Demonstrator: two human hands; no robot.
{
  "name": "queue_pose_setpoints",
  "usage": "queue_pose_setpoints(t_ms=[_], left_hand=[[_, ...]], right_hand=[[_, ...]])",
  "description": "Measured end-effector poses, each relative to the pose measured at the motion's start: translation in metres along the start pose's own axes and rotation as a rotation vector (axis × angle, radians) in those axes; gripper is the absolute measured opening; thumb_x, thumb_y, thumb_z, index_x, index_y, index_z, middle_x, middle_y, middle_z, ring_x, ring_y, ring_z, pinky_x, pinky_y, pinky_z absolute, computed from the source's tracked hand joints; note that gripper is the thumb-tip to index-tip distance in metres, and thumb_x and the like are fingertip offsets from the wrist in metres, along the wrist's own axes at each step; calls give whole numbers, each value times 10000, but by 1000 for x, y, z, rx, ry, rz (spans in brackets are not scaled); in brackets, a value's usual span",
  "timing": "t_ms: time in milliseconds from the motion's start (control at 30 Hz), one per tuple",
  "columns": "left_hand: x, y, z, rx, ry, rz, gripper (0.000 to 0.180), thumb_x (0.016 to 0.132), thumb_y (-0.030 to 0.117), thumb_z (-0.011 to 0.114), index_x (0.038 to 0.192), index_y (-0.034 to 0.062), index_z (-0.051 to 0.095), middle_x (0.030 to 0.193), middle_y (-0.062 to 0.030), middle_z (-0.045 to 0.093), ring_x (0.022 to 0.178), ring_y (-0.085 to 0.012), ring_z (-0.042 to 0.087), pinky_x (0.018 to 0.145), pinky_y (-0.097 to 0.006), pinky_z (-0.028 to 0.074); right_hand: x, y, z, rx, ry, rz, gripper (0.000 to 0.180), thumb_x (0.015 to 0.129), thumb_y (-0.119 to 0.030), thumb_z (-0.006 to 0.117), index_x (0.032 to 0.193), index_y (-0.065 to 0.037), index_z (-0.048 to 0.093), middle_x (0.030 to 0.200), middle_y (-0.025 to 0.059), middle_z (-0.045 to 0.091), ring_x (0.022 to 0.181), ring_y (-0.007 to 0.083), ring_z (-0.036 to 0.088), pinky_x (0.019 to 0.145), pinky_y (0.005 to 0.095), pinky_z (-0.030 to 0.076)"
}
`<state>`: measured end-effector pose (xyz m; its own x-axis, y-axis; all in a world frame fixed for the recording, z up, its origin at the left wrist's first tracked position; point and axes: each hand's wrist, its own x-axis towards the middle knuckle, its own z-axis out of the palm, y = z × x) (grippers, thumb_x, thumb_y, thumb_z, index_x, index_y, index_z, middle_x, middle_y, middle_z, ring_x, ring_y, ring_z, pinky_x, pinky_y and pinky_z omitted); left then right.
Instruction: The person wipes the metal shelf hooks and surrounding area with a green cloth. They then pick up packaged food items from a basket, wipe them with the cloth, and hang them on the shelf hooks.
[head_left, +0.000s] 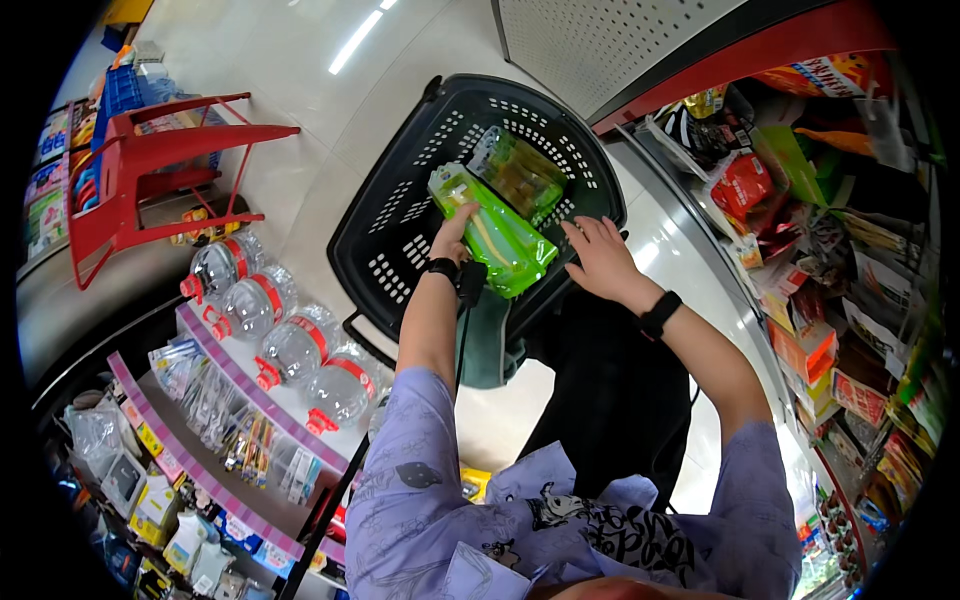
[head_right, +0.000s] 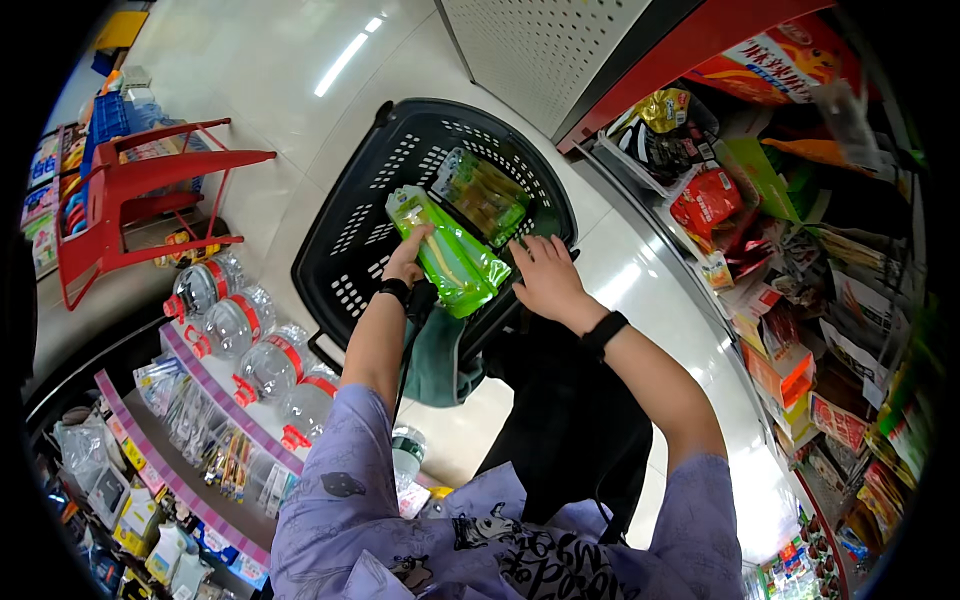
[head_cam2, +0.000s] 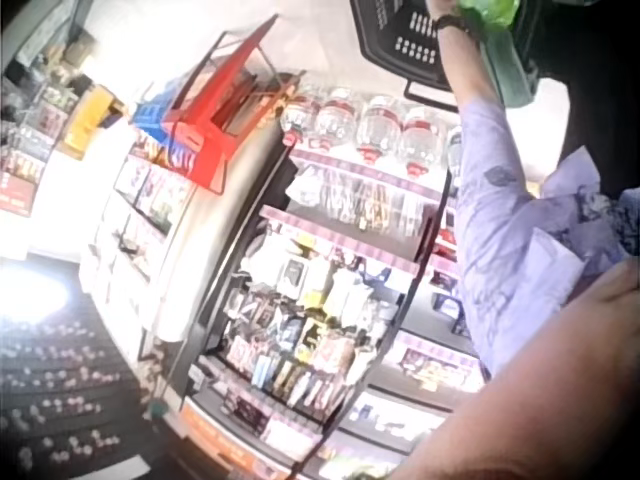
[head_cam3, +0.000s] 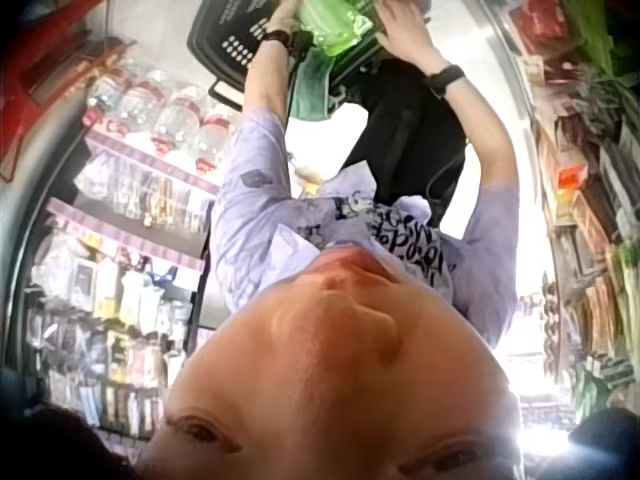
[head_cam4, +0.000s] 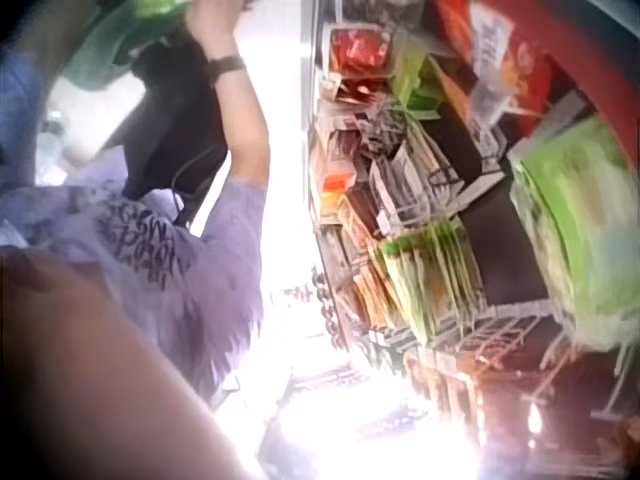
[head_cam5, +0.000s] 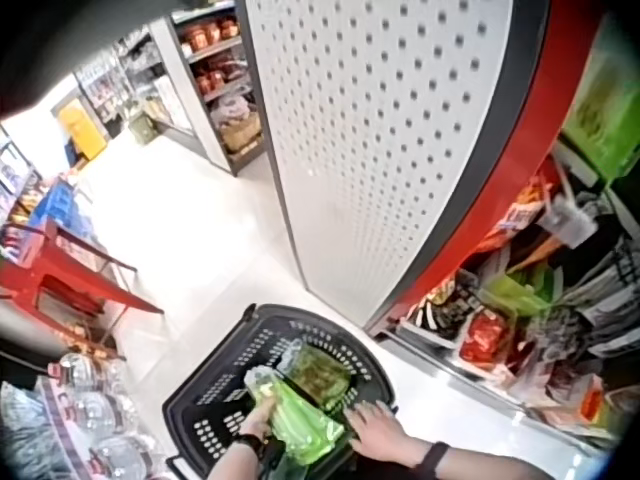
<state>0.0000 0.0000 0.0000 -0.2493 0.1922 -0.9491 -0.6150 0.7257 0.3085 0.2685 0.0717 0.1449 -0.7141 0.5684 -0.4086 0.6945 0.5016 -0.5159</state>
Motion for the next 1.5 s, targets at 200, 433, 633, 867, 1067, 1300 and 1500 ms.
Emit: queue_pose_setpoints(t_ms=[200,433,633,867,1067,1300,1500], left_hand=[[104,-17,-32,266,78,-55,755,629,466,714,1217,84,434,1230,-111,406,1080,-274,425,870,-438,404],[114,-33,-33,423,63,-150,850,711,544,621,1340,73,295,1374,-146,270,1184,-311,359,871,-467,390],[-59,21,-4,185,-79,-135,824,806,456,564,1390,72,129,1447,-163,40,1312,-374,76,1012,-528,190],[-268,67,8,209,-435,139,705,835,378,543,1393,168,167,1449,-141,53,1336,-307,9,1039,-513,44],[-407,114,79,437,-553,430,443,812,325,596,1209,181,461,1223,-6,449,1201,-200,342,953,-386,276],[-504,148,181,667,-744,882,465,823,306,577,1237,145,439,1243,-29,447,1155,-165,390,939,-349,304],[-561,146,272,704,-891,1123,525,831,186,587,1275,38,350,1292,-89,383,1207,-222,344,960,-343,314]], right_hand=[[6,16,18,-25,132,-204,569,712,-225,601,1219,-30,431,1185,150,457,1158,287,387,1039,402,223],[2,18,10,-49,150,-219,573,715,-227,601,1219,-17,427,1202,156,457,1190,288,366,1046,400,217],[-44,-17,-23,26,69,-58,610,734,-208,581,1275,-33,360,1301,210,344,1177,367,364,1000,401,288],[-117,-86,-134,288,32,25,624,774,-223,563,1297,-7,299,1254,221,361,1137,360,403,961,362,349],[-181,-109,-234,412,370,1,590,786,-249,563,1269,-9,325,1229,225,385,1112,369,419,925,376,374],[-254,-83,-320,729,796,115,620,767,-213,611,1284,-20,330,1230,202,414,1028,290,498,850,343,430],[-270,-13,-357,868,1078,317,657,779,-209,592,1306,13,268,1295,202,353,1079,314,484,861,375,423]])
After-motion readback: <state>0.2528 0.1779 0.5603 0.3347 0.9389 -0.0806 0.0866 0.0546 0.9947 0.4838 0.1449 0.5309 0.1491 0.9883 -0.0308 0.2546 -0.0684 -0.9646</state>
